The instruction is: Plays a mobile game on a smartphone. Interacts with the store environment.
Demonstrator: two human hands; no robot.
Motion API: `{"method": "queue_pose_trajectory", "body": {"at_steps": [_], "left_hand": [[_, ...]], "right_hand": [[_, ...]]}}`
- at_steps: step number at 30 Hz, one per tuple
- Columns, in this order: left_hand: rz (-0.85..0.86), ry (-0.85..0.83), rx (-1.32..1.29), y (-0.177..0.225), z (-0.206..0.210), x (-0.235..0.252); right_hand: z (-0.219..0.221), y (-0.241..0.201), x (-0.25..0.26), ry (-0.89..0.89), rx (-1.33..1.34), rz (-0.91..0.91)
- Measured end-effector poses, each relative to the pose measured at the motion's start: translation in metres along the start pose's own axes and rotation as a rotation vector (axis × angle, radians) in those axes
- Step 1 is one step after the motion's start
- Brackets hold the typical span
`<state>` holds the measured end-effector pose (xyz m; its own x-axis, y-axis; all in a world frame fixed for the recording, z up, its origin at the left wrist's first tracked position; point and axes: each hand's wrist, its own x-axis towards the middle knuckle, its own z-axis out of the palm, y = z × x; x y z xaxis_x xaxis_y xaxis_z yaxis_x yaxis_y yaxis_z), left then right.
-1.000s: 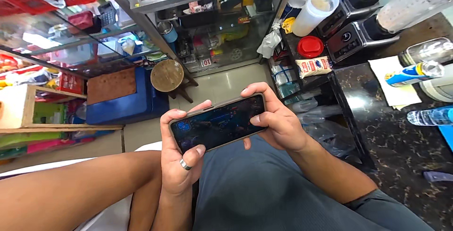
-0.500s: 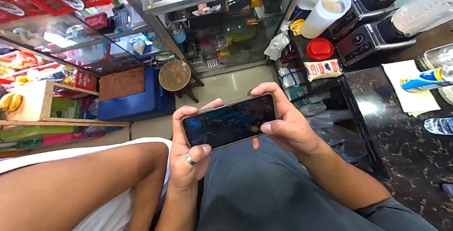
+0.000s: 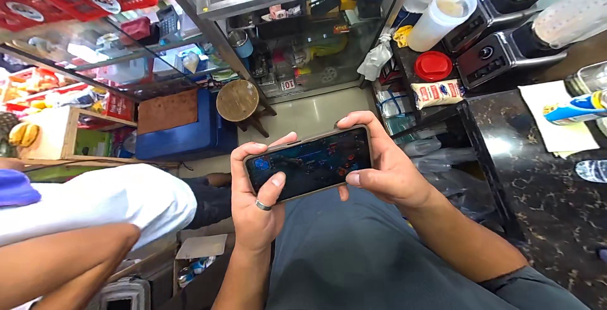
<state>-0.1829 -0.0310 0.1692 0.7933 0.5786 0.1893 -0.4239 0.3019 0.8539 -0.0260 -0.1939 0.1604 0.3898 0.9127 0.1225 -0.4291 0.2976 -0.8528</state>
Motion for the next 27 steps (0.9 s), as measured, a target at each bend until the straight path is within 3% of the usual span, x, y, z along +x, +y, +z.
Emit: {"method": "queue_pose_trajectory", "body": {"at_steps": [5, 10, 16, 22, 27], "left_hand": [[0.032, 0.005, 0.056, -0.003, 0.002, -0.001], [0.011, 0.033, 0.06, -0.004, 0.002, -0.001], [0.013, 0.033, 0.063, -0.004, 0.001, -0.001], [-0.069, -0.217, -0.064, -0.001, -0.018, 0.0], [-0.111, -0.23, -0.208, 0.0, -0.02, 0.001]], "right_hand": [[0.003, 0.002, 0.001, 0.063, 0.001, 0.0], [-0.003, 0.002, 0.002, -0.008, 0.131, -0.003], [-0.003, 0.002, 0.002, -0.026, 0.103, -0.008], [-0.006, 0.0, 0.001, -0.01, 0.113, -0.006], [-0.005, -0.001, 0.0, -0.009, 0.117, 0.001]]}}
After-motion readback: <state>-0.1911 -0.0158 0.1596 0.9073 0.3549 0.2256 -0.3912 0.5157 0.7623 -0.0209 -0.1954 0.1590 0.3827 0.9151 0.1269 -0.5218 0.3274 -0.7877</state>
